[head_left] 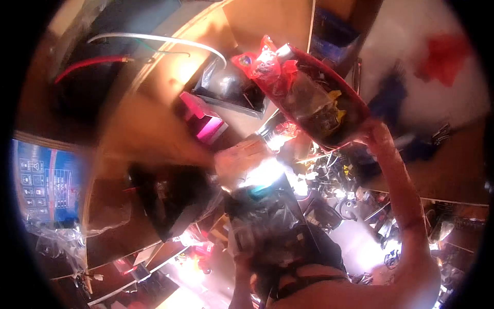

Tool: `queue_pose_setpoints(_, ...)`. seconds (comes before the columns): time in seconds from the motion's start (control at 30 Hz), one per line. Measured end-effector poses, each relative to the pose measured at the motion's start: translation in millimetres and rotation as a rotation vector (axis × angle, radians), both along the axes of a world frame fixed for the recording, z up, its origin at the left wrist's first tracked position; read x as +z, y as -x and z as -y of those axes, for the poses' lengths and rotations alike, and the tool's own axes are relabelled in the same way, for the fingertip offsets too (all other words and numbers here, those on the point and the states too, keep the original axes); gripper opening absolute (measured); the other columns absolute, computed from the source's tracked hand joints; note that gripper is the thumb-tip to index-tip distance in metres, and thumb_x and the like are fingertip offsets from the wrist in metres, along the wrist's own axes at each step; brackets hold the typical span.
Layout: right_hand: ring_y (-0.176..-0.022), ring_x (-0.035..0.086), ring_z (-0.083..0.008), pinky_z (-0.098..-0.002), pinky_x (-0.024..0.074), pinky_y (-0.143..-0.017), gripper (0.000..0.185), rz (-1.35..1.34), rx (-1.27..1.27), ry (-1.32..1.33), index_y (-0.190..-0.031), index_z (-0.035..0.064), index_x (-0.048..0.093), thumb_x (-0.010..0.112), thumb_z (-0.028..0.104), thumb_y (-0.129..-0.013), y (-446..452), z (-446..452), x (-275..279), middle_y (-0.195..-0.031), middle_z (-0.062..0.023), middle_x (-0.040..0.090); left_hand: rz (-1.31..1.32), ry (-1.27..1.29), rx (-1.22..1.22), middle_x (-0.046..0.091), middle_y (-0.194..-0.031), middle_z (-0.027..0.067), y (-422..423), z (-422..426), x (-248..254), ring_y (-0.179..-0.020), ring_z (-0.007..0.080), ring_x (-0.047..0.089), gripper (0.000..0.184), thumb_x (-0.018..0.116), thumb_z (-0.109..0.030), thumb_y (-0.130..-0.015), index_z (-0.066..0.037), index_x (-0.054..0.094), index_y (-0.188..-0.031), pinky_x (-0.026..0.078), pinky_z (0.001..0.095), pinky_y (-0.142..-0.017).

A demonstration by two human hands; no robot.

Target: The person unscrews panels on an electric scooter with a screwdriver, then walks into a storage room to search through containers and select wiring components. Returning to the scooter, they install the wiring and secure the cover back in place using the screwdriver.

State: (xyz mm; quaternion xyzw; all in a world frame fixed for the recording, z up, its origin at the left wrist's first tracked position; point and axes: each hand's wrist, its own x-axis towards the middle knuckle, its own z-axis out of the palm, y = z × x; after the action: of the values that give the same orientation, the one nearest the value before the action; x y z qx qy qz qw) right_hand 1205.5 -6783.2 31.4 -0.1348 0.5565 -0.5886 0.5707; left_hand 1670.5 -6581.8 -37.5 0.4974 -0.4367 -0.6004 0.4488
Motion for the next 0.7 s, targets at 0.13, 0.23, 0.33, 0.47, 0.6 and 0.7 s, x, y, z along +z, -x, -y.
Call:
queue_pose_setpoints(0.13, -0.073, 0.07, -0.0283, -0.0462, 0.0609, -0.077, 0.036, 0.315, 0.211, 0.177, -0.113, -0.0033, 0.058, 0.05, 0.01, -0.081, 32, -18, -18, -0.086, -0.017, 0.068, -0.009, 0.028, 0.018, 0.057, -0.131, 0.0148, 2, 8, -3, -0.119, 0.0292, 0.055, 0.073, 0.076, -0.014, -0.072, 0.002, 0.047, -0.136, 0.042, 0.0471, -0.105)
queue_pose_setpoints(0.23, -0.076, 0.071, -0.0313, -0.0487, 0.0599, -0.081, 0.046, 0.223, -0.004, 0.065, -0.127, -0.0017, 0.053, 0.048, 0.01, -0.083, -15, -17, 36, -0.098, -0.0192, 0.067, -0.011, 0.032, 0.025, 0.057, -0.131, 0.0149, 1, 7, -3, -0.119, 0.0293, 0.055, 0.073, 0.076, -0.014, -0.072, 0.002, 0.047, -0.136, 0.042, 0.0473, -0.105)
queue_pose_setpoints(0.33, -0.078, 0.071, -0.0334, -0.0493, 0.0598, -0.082, 0.048, 0.068, 0.182, 0.179, -0.13, -0.002, 0.051, 0.048, 0.011, -0.084, -24, 14, 34, -0.102, -0.0217, 0.067, -0.02, 0.042, 0.037, 0.057, -0.131, 0.0151, 2, 8, -5, -0.119, 0.0295, 0.055, 0.072, 0.076, -0.014, -0.072, 0.002, 0.047, -0.136, 0.041, 0.0475, -0.105)
queue_pose_setpoints(0.47, -0.08, 0.071, -0.035, -0.047, 0.0624, -0.075, 0.041, 0.313, 0.175, 0.179, -0.121, -0.0029, 0.055, 0.052, 0.014, -0.084, -66, 109, 35, -0.104, -0.0237, 0.067, -0.022, 0.056, 0.074, 0.057, -0.131, 0.0153, 4, 6, -6, -0.12, 0.0296, 0.055, 0.072, 0.076, -0.015, -0.072, 0.002, 0.047, -0.136, 0.041, 0.0478, -0.105)
queue_pose_setpoints(0.6, -0.089, 0.066, -0.0332, -0.0572, 0.058, -0.076, 0.028, 0.114, 0.075, 0.005, -0.111, 0.0021, 0.059, 0.053, 0.011, -0.085, -123, 215, 52, -0.1, -0.0141, 0.065, -0.028, 0.069, 0.103, 0.057, -0.131, 0.0155, 4, 9, -13, -0.12, 0.0298, 0.054, 0.072, 0.076, -0.015, -0.073, 0.002, 0.047, -0.136, 0.041, 0.0481, -0.106)
queue_pose_setpoints(0.7, -0.092, 0.061, -0.0295, -0.0514, 0.0582, -0.078, 0.024, 0.06, 0.027, 0.077, -0.101, 0.0027, 0.064, 0.068, 0.014, -0.08, -132, 302, 3, -0.1, -0.0147, 0.064, -0.039, 0.07, 0.115, 0.057, -0.131, 0.0156, 2, 11, -21, -0.121, 0.0299, 0.054, 0.071, 0.076, -0.015, -0.073, 0.003, 0.047, -0.136, 0.041, 0.0483, -0.106)
